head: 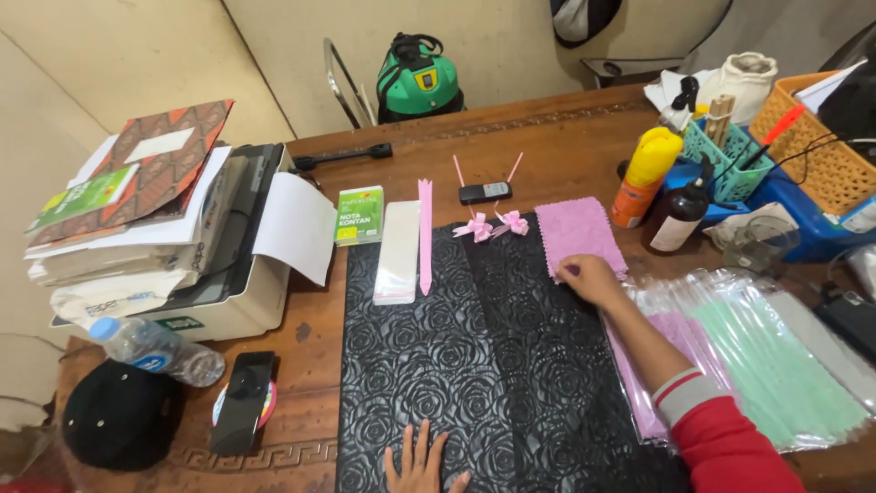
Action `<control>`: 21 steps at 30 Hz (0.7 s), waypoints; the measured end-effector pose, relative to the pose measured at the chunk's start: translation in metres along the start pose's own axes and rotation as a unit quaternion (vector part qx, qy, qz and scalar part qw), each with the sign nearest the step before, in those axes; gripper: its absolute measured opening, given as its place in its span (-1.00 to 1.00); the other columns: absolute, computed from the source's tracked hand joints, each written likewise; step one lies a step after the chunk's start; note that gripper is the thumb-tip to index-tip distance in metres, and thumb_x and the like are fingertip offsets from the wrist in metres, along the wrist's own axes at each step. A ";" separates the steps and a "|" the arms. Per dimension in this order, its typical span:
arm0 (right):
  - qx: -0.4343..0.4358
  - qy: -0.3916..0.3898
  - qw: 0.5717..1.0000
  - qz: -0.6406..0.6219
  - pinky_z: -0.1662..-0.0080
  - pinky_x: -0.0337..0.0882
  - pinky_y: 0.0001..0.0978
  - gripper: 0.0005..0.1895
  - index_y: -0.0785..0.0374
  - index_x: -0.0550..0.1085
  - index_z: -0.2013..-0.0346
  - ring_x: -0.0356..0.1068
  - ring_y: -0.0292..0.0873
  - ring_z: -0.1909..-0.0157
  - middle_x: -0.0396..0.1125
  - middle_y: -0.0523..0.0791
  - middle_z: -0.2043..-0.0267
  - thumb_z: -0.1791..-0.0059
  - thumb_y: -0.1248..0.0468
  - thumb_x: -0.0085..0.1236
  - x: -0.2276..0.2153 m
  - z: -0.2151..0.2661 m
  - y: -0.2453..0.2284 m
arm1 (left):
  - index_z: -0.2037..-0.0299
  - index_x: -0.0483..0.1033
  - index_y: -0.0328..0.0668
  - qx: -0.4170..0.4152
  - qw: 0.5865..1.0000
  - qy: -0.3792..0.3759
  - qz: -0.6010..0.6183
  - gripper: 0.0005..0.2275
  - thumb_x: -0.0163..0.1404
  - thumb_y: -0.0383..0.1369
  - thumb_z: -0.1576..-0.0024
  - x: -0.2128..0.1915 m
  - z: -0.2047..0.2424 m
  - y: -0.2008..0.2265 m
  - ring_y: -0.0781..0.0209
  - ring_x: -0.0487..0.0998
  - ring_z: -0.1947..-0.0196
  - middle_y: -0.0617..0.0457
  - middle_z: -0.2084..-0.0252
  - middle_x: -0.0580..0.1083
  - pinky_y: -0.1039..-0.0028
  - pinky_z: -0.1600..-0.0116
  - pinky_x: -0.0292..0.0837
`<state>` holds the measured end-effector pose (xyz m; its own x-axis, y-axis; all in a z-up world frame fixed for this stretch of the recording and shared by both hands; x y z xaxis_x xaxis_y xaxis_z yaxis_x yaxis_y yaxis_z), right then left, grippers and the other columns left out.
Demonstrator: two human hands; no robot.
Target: The person cleans a workspace with a cloth, folds pink fabric strips, and places them inside clear plastic sleeves by hand.
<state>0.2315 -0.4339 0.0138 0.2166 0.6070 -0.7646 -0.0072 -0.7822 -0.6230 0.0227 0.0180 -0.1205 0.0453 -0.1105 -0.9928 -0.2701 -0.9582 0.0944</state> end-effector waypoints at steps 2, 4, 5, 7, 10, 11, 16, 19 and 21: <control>0.017 -0.018 1.000 -0.005 0.01 0.34 -0.42 -0.77 0.10 0.66 0.33 0.51 -0.25 0.12 0.59 -0.22 0.20 -0.01 0.11 0.12 0.000 -0.001 0.002 | -0.38 0.15 0.67 -0.025 0.991 -0.130 -0.004 -0.27 -0.44 0.55 -0.01 -0.036 -0.004 0.008 0.20 -0.18 -0.53 0.40 -0.54 -0.13 -0.15 -0.45 -0.21; 0.032 -0.031 0.999 -0.011 -0.04 0.34 -0.44 -0.74 0.11 0.68 0.27 0.52 -0.26 0.03 0.60 -0.22 0.11 -0.02 0.07 0.12 -0.002 -0.007 0.010 | -0.46 -0.03 0.69 -0.047 0.966 -0.255 -0.010 -0.25 -0.48 0.51 -0.03 -0.035 -0.001 0.009 0.23 -0.33 -0.58 0.44 -0.58 -0.28 -0.09 -0.52 -0.35; 0.029 -0.036 0.999 0.005 0.00 0.32 -0.39 -0.72 0.11 0.66 0.30 0.50 -0.21 0.10 0.58 -0.19 0.19 -0.04 0.06 0.07 -0.002 -0.011 0.014 | -0.43 0.04 0.70 -0.039 0.978 -0.205 -0.014 -0.24 -0.47 0.54 -0.01 -0.027 -0.003 0.006 0.21 -0.27 -0.56 0.43 -0.57 -0.23 -0.12 -0.49 -0.28; 0.025 -0.037 0.999 0.020 0.03 0.30 -0.34 -0.70 0.11 0.64 0.33 0.48 -0.15 0.16 0.57 -0.15 0.26 -0.05 0.06 0.01 -0.002 -0.019 0.024 | -0.41 0.10 0.70 -0.028 0.988 -0.150 -0.019 -0.24 -0.46 0.56 0.00 -0.001 -0.001 0.000 0.20 -0.21 -0.54 0.41 -0.55 -0.18 -0.15 -0.46 -0.21; 0.072 0.004 0.997 -0.006 0.08 0.28 -0.21 -0.66 0.17 0.46 0.47 0.40 -0.07 0.23 0.46 -0.08 0.37 -0.09 0.08 -0.07 0.000 -0.028 0.057 | -0.21 0.44 0.65 0.011 0.994 0.104 -0.012 -0.28 -0.37 0.60 0.02 -0.027 -0.003 0.006 0.15 0.03 -0.48 0.35 -0.47 0.14 -0.21 -0.38 -0.08; 0.075 0.028 0.997 -0.009 0.11 0.27 -0.15 -0.65 0.16 0.44 0.42 0.39 -0.04 0.25 0.45 -0.06 0.35 -0.10 0.04 -0.10 0.003 -0.033 0.073 | -0.34 0.17 0.70 -0.024 0.995 -0.092 -0.015 -0.28 -0.43 0.56 0.00 -0.041 -0.009 0.010 0.20 -0.17 -0.53 0.40 -0.53 -0.09 -0.15 -0.47 -0.22; 0.093 0.056 0.994 -0.013 0.10 0.27 -0.05 -0.65 0.19 0.41 0.34 0.41 0.09 0.17 0.46 0.03 0.27 -0.12 0.02 -0.13 0.005 -0.039 0.083 | -0.44 0.00 0.71 -0.067 0.969 -0.239 0.000 -0.26 -0.42 0.50 -0.02 -0.046 -0.001 0.011 0.27 -0.31 -0.58 0.48 -0.58 -0.24 -0.10 -0.54 -0.35; 0.040 0.108 0.992 -0.057 0.04 0.27 -0.06 -0.67 0.24 0.42 0.21 0.38 0.08 0.09 0.41 0.05 0.16 -0.17 0.08 -0.21 -0.019 -0.039 0.056 | -0.45 -0.01 0.67 -0.054 0.973 -0.223 -0.015 -0.25 -0.44 0.51 -0.03 -0.045 -0.002 0.010 0.25 -0.33 -0.58 0.45 -0.58 -0.27 -0.09 -0.53 -0.34; -0.039 0.269 0.961 -0.048 0.05 0.28 -0.07 -0.73 0.18 0.44 0.17 0.41 0.06 0.15 0.41 -0.02 0.24 -0.21 0.13 -0.18 -0.066 -0.025 0.016 | -0.45 -0.05 0.76 -0.075 0.955 -0.287 0.007 -0.24 -0.40 0.52 0.00 -0.042 -0.007 0.007 0.35 -0.36 -0.59 0.54 -0.58 -0.28 -0.07 -0.56 -0.37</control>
<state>0.2412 -0.4896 0.0585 0.6867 0.5322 -0.4952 0.1061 -0.7473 -0.6560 0.0256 0.0145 -0.0776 -0.5036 -0.0013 -0.8639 -0.1234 -0.9896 0.0734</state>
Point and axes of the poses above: each hand's wrist, its own z-axis away from the middle knuckle, its own x-axis out of the palm, y = z × x, the point moved 6 cm from there along -z, towards the middle knuckle
